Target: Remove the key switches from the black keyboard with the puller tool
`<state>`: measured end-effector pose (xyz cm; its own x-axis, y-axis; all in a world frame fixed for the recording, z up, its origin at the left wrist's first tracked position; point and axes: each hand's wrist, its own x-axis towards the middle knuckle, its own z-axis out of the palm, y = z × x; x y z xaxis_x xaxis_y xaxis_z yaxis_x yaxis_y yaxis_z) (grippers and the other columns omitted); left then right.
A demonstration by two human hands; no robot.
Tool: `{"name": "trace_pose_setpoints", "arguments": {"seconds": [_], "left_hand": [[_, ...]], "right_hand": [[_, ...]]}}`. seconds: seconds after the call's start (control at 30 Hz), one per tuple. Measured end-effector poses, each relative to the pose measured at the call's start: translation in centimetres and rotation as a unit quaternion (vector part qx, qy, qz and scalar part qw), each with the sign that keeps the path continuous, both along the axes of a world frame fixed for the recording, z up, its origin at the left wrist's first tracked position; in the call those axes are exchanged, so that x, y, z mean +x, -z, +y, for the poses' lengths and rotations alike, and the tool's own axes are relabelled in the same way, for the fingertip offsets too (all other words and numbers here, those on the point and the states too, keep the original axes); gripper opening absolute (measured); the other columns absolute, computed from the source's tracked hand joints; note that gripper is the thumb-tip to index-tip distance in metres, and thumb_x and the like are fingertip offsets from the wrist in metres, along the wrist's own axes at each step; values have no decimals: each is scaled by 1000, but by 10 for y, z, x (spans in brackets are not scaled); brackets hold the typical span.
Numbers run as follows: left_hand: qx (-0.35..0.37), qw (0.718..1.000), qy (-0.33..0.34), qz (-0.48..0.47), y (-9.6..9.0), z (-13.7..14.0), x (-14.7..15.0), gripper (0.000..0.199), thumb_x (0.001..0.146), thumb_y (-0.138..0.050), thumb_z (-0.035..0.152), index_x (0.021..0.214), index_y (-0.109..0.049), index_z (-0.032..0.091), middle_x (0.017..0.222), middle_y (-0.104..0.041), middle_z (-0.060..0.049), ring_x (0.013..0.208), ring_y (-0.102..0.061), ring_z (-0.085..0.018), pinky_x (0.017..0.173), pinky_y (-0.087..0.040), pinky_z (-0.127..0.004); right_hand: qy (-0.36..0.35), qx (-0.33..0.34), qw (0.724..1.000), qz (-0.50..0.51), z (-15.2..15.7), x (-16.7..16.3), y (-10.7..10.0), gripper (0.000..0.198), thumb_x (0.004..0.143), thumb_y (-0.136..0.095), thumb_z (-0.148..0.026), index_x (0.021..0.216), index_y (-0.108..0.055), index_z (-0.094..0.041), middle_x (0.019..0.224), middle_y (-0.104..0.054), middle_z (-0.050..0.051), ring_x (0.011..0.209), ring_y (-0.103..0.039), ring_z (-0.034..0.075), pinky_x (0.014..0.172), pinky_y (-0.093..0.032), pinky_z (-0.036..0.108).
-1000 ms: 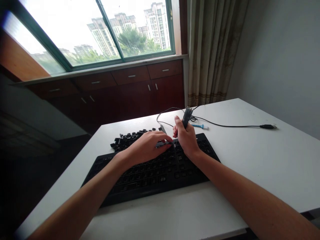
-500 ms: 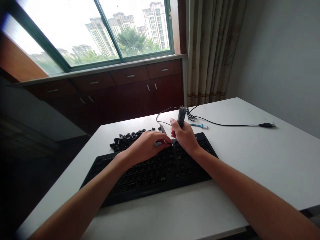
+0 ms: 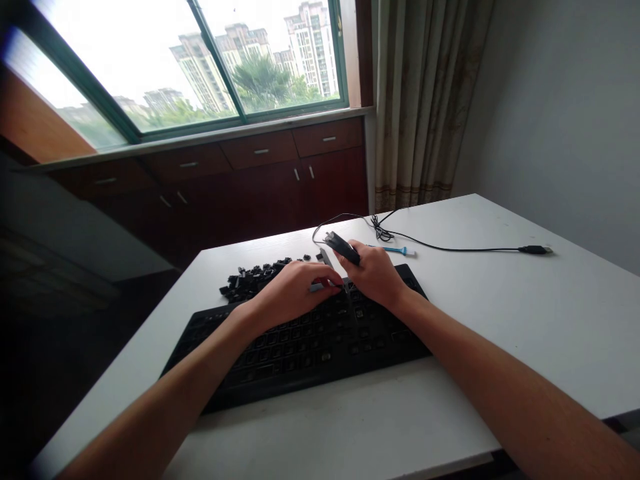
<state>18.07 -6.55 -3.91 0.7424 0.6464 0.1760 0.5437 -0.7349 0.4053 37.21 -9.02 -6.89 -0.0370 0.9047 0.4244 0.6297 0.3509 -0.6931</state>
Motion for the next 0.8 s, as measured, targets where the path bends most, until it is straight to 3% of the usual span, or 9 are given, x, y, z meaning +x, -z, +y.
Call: {"name": "trace_pose_setpoints", "arguments": {"seconds": [0.13,0.43,0.57,0.67,0.8], "left_hand": [[-3,1000,-6,-8,1,0,0,12,85,-65,26,94,-73,27,86,-74,5,81,-69,-13,76,-47,-24],[-22,999,-9,-22,3,1,0,12,84,-66,23,94,-73,26,87,-74,4,81,-68,-12,78,-48,-24],[-21,999,-2,-25,4,1,0,12,86,-65,23,94,-74,26,89,-73,3,82,-67,-12,79,-48,-24],[-20,999,3,-37,6,1,1,11,87,-66,26,94,-74,25,90,-73,2,82,-67,-12,79,-49,-24],[-15,999,8,-51,10,1,1,14,87,-67,29,98,-74,25,95,-75,1,86,-69,-14,80,-50,-25]], "right_hand": [[-15,3,1000,27,-2,0,-2,32,96,-51,-45,77,-54,-20,61,-56,-2,57,-49,12,61,-36,25],[-105,17,989,-102,5,19,1,19,89,-60,-34,78,-55,-19,59,-54,-4,54,-41,10,56,-31,23],[-118,-12,992,-40,2,15,-3,27,93,-57,-41,77,-55,-19,60,-58,-3,56,-50,11,59,-37,23],[-72,-34,996,34,1,8,-5,38,95,-52,-51,74,-54,-19,58,-58,-2,54,-55,12,59,-41,24],[-60,-50,996,38,3,6,-3,39,95,-53,-52,74,-53,-19,57,-57,-3,53,-55,12,58,-42,24]]}}
